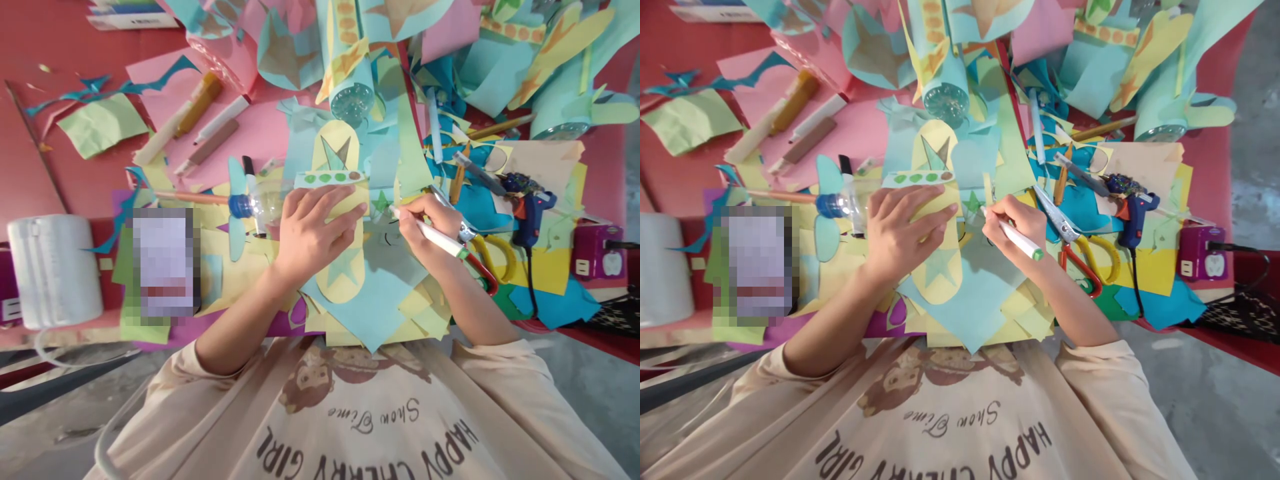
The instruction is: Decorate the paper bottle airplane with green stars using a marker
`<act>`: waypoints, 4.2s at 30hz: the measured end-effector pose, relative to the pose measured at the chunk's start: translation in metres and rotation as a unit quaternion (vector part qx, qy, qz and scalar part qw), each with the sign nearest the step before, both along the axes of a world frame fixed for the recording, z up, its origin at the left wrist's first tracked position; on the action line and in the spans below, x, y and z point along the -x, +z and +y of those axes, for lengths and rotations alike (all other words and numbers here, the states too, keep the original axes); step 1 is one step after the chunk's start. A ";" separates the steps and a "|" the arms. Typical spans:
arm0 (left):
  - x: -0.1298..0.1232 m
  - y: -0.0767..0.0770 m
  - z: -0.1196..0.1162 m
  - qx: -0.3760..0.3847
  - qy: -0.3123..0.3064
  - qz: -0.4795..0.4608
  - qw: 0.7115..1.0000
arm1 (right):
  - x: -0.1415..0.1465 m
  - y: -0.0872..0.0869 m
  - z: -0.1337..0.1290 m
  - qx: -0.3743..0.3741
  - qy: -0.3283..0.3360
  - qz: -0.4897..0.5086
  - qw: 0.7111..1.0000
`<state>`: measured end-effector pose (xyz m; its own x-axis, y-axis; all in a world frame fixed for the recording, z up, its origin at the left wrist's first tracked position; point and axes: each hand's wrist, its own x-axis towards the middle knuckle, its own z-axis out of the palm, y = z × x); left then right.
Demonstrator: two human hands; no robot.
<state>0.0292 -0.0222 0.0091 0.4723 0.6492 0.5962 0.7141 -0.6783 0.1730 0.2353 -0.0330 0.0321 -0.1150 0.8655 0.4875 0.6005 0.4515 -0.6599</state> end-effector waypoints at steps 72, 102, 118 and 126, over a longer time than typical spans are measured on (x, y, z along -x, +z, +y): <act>-0.001 0.000 -0.001 0.112 -0.001 0.031 0.993 | 0.005 -0.012 0.001 -0.032 0.039 -0.021 0.999; -0.002 0.000 -0.002 0.103 0.002 0.038 0.994 | 0.008 -0.012 -0.001 0.011 0.040 -0.015 0.999; -0.002 0.000 -0.002 0.089 0.006 0.042 0.995 | 0.008 -0.013 -0.003 0.006 0.029 -0.002 1.000; -0.002 0.000 -0.001 0.052 0.006 0.055 0.997 | 0.011 -0.014 -0.003 -0.013 0.048 -0.010 0.999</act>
<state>0.0310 -0.0230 0.0090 0.5224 0.7111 0.4705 0.7410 -0.6517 0.1622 0.2239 -0.0362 0.0181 -0.2065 0.8370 0.5067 0.5659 0.5246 -0.6361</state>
